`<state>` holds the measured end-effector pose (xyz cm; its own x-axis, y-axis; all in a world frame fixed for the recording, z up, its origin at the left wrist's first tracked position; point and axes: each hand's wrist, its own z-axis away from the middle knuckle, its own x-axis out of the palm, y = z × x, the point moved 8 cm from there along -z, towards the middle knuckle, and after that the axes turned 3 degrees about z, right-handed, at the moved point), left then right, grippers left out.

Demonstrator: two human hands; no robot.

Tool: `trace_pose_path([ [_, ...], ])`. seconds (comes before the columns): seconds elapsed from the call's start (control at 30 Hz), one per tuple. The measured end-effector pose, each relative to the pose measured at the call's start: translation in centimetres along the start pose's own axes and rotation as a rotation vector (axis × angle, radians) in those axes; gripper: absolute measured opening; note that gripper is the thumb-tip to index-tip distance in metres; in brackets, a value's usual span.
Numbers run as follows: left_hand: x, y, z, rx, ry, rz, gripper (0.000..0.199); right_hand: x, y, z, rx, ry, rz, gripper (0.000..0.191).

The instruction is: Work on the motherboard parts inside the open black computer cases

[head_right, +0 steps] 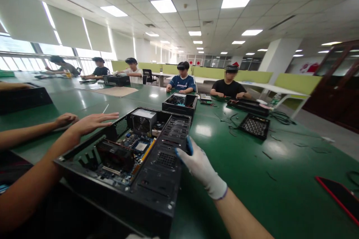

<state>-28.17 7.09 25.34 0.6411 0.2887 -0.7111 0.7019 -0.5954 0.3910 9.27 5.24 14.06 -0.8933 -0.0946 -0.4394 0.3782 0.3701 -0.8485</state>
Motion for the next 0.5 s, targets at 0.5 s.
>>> trace_pose_path([
  [0.5,24.7,12.2,16.9,-0.028,0.171,-0.093,0.017,7.9,5.7,-16.3,0.065,-0.138,0.403,0.084],
])
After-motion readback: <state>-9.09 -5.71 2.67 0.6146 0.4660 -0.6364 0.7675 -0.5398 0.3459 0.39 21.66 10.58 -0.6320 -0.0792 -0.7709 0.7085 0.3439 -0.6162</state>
